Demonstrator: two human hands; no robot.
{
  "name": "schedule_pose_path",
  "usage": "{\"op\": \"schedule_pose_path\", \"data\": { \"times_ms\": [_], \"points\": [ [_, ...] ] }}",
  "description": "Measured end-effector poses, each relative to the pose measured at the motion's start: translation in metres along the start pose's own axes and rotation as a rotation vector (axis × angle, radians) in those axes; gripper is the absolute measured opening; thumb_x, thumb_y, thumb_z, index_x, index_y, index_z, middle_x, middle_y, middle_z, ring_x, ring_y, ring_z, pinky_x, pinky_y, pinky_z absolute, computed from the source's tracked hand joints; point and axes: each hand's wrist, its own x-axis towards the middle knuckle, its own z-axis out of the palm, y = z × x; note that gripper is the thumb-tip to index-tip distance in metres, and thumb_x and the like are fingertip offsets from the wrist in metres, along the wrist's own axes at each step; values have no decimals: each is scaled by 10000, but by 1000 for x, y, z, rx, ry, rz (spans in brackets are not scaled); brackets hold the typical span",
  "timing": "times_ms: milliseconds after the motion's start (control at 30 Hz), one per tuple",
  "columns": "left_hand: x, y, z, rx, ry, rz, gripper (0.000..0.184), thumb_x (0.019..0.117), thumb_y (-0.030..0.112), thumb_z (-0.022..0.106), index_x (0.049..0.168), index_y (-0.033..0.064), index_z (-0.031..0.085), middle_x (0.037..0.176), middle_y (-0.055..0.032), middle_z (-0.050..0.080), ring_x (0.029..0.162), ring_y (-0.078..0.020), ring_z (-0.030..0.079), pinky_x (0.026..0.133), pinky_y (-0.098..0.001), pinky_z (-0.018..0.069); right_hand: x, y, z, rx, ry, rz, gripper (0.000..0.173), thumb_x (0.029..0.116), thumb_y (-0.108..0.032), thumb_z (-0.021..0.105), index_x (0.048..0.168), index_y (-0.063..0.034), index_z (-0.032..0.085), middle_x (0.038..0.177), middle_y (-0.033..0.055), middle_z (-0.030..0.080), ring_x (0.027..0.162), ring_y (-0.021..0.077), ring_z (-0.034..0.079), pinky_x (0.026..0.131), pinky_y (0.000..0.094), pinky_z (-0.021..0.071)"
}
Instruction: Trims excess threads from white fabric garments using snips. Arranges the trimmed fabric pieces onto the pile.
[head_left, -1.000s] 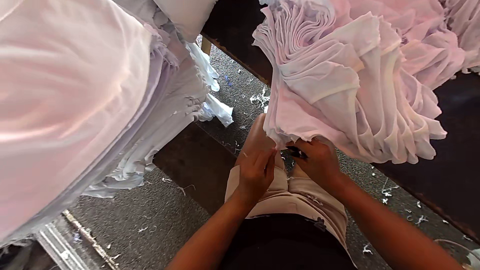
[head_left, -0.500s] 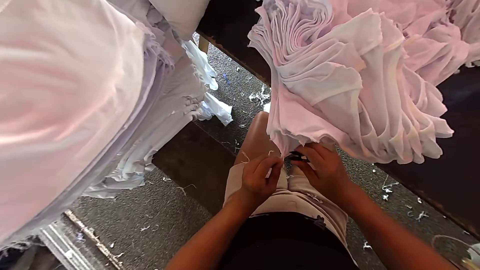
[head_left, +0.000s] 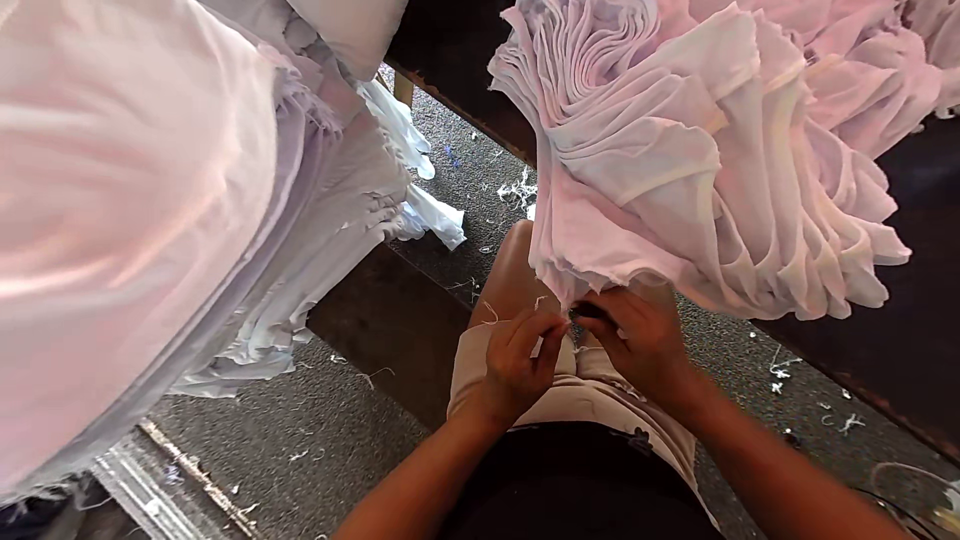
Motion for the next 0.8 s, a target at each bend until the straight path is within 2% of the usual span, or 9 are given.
{"op": "schedule_pose_path", "data": {
  "times_ms": [100, 167, 267, 367, 433, 500, 567, 700, 800],
  "points": [
    [-1, 1, 1, -38, -16, -17, 163, 1022, 112, 607, 967, -30, 666, 856, -99, 684, 799, -46, 665, 781, -155, 554, -2, -14, -4, 431, -67, 438, 251, 975, -245, 633, 989, 5, 659, 794, -51, 595, 663, -80, 499, 604, 89, 427],
    [-4, 0, 6, -47, -8, -15, 143, 1002, 85, 625, 965, -35, 693, 874, -112, 699, 829, -56, 676, 808, -158, 552, 3, -20, -3, 615, -130, 616, 183, 988, -223, 621, 949, -49, 662, 736, -123, 562, 606, -99, 473, 566, 94, 407],
    [-11, -7, 13, -39, 2, -3, 111, 969, 68, 665, 959, -23, 727, 916, -134, 702, 898, -96, 679, 864, -178, 541, 13, -23, 3, 686, -185, 729, 170, 1022, -176, 593, 902, -67, 645, 704, -111, 563, 590, -66, 489, 561, 117, 415],
    [-14, -8, 7, -106, -65, -91, 165, 1002, 186, 650, 950, 40, 707, 988, -97, 644, 978, -73, 624, 903, -180, 514, 14, -18, 2, 593, -200, 702, 189, 1024, -170, 594, 890, -51, 655, 719, -94, 571, 629, -66, 519, 610, 117, 448],
    [-9, -2, 0, -220, -75, -371, 330, 1035, 281, 573, 974, -21, 690, 1034, -73, 659, 998, -39, 621, 896, -213, 522, 10, -15, -1, 521, -190, 620, 212, 1025, -183, 582, 894, -36, 660, 723, -101, 556, 629, -88, 490, 604, 96, 423],
    [6, 4, -2, -453, -94, -724, 271, 1036, 180, 500, 1064, -38, 659, 1009, 0, 666, 942, -29, 637, 891, -249, 539, 6, -14, -5, 461, -143, 555, 221, 1013, -191, 597, 886, -25, 668, 715, -104, 555, 620, -109, 468, 587, 77, 396],
    [19, 9, 3, -682, -109, -948, 179, 1018, 96, 505, 1049, 5, 655, 929, 30, 692, 875, -53, 672, 873, -278, 565, 4, -15, -8, 398, -107, 479, 235, 1005, -195, 606, 891, -6, 684, 712, -87, 563, 621, -121, 454, 582, 61, 379],
    [31, 19, 9, -871, -74, -1043, 153, 964, -18, 562, 903, 43, 688, 844, 20, 711, 837, -69, 688, 865, -280, 574, -4, -15, -10, 270, -55, 293, 224, 991, -144, 604, 957, 53, 704, 767, 33, 639, 664, -71, 507, 625, 68, 418],
    [35, 23, 8, -877, -86, -1033, 132, 953, -33, 583, 922, 27, 696, 849, 11, 716, 842, -71, 694, 870, -278, 579, -5, -15, -12, 227, -13, 249, 222, 985, -131, 607, 951, 62, 710, 767, 48, 646, 669, -70, 510, 632, 63, 415]
  ]
}}
